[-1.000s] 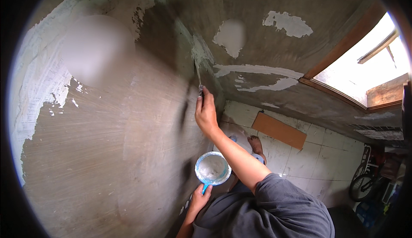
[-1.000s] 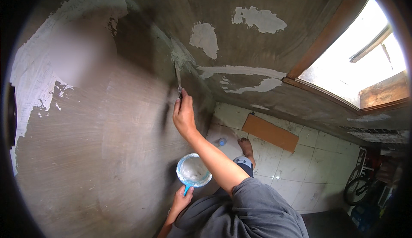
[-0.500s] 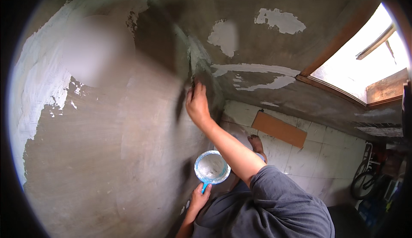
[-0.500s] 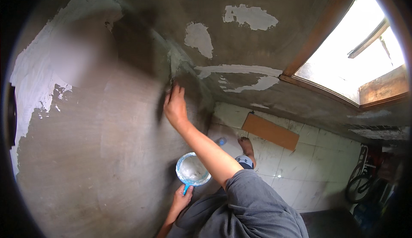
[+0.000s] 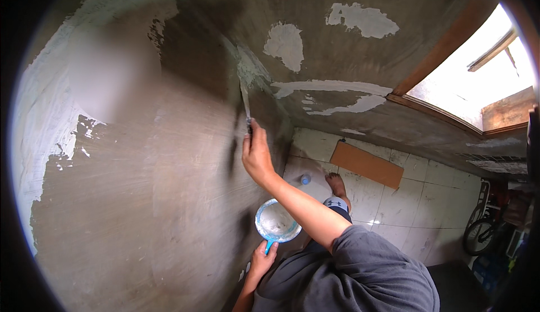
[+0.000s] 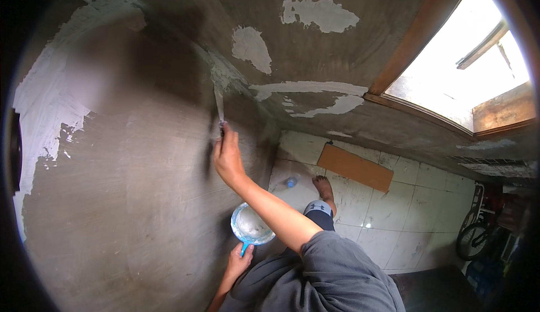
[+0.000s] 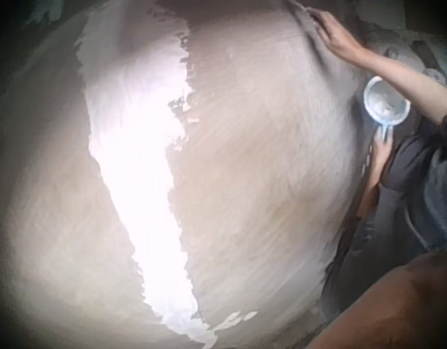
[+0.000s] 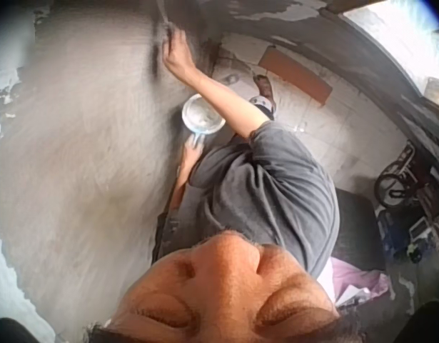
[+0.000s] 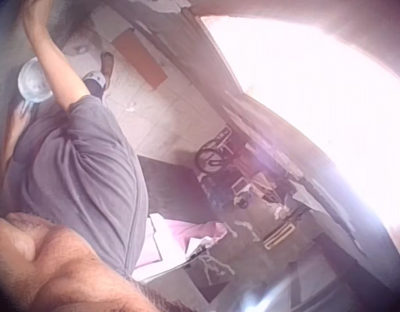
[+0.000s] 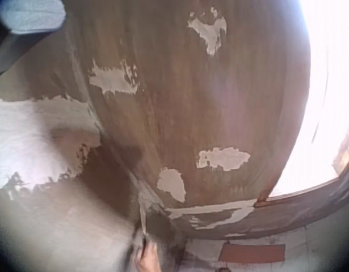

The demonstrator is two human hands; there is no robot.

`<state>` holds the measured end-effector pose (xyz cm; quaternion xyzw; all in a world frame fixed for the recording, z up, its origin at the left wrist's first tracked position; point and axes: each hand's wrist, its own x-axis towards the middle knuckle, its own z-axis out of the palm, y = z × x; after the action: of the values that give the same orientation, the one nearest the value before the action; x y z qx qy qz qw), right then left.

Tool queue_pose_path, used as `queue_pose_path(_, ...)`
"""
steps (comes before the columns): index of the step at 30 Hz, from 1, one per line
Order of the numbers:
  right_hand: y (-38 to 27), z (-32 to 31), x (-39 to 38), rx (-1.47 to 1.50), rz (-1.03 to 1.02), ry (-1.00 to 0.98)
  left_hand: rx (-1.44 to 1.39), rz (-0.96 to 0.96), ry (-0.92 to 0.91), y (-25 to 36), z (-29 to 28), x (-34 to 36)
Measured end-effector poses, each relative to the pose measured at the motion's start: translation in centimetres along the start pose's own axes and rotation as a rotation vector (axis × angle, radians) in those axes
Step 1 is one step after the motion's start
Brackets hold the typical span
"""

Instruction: The person adds water from a bottle into a small bucket of white powder, mixes it with a putty knife, and then applies the mixture to cracks on a concrete wall.

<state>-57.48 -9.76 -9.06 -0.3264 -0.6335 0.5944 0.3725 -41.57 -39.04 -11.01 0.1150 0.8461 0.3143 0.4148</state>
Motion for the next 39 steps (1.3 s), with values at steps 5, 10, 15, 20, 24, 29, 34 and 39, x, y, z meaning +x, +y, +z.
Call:
queue_pose_path(5,4.0,-0.6,3.4,-0.102,0.148,0.092,-0.056,-0.020,-0.007,1.1,0.0,0.0)
queue_pose_path(10,5.7,1.1,4.6,-0.155,0.120,0.034,-0.044,-0.010,-0.022,0.5,0.0,0.6)
queue_pose_path(15,5.6,-1.0,0.7,-0.132,-0.090,0.121,-0.036,-0.051,-0.011,-1.1,0.5,0.3)
queue_pose_path(20,7.4,-3.8,0.9,0.748,0.675,0.113,-0.028,-0.038,0.000,-0.2,0.8,0.6)
queue_pose_path(24,7.4,-2.9,2.4,1.178,0.888,0.059,-0.078,-0.033,-0.017,-0.5,1.1,0.9)
queue_pose_path(29,6.7,-0.5,5.5,1.120,0.946,0.118,-0.061,-0.009,-0.008,-0.1,0.9,0.5)
queue_pose_path(34,6.7,0.9,7.1,0.967,0.988,0.061,-0.027,-0.074,0.009,0.0,0.9,0.1)
queue_pose_path(39,6.3,0.2,8.2,0.544,0.940,-0.140,-0.047,-0.028,0.021,-1.2,1.5,0.0)
